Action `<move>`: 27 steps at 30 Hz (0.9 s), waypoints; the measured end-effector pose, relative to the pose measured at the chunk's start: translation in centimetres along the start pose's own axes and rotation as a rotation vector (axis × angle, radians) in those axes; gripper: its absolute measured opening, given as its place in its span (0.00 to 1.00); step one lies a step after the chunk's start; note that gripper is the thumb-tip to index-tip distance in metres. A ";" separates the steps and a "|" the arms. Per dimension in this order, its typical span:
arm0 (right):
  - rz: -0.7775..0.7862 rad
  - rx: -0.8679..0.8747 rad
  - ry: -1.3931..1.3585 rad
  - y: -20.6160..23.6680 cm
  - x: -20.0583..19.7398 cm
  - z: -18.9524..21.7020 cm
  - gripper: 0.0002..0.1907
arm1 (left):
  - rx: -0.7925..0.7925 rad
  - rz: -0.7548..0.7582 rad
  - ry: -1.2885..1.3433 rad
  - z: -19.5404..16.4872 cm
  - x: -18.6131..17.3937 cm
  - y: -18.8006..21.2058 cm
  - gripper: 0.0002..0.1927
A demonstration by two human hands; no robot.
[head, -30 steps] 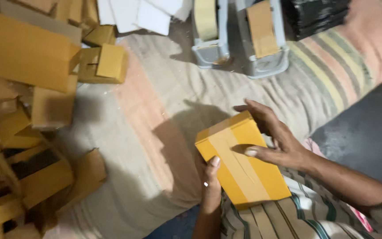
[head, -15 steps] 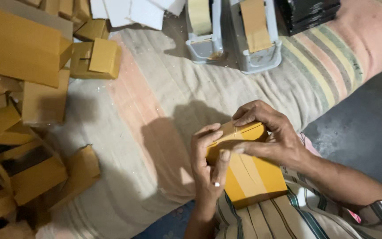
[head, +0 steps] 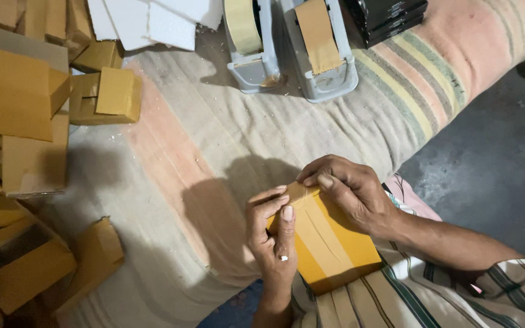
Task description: The person sits on the floor and folds a small yellow cardboard box, places a white foam piece inside, and seals the box by pulling brown tape from a tape dispenser across the seam, pressing the tape down by hand before setting the finished box aside.
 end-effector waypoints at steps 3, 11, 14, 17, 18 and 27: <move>0.082 -0.161 0.006 0.5 0.1 1.4 0.11 | -0.008 0.031 0.020 0.0 -0.1 -0.3 0.10; 0.094 -0.201 -0.026 1.1 -0.1 0.0 0.20 | 0.020 0.119 -0.034 0.3 0.6 -0.7 0.12; 0.070 -0.161 -0.009 1.5 -0.3 -0.9 0.18 | 0.020 0.114 -0.050 0.7 0.7 -0.5 0.11; 0.058 -0.173 0.008 1.6 -0.2 -1.0 0.18 | -0.022 0.119 -0.045 1.6 0.8 -0.3 0.11; 0.057 -0.161 0.004 1.6 -0.2 -1.1 0.18 | -0.040 0.121 -0.041 1.8 0.8 -0.3 0.11; 0.084 -0.121 0.047 0.4 -0.1 -0.9 0.20 | -0.022 0.114 -0.030 2.0 1.0 -0.8 0.13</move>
Point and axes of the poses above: each hand's wrist, its own y-axis away from the middle knuckle, its own x-axis out of the palm, z = x × y, the point moved 10 cm from there along -y, towards the middle knuckle, and after that the axes turned 1 degree about z, right-handed, at the moved point
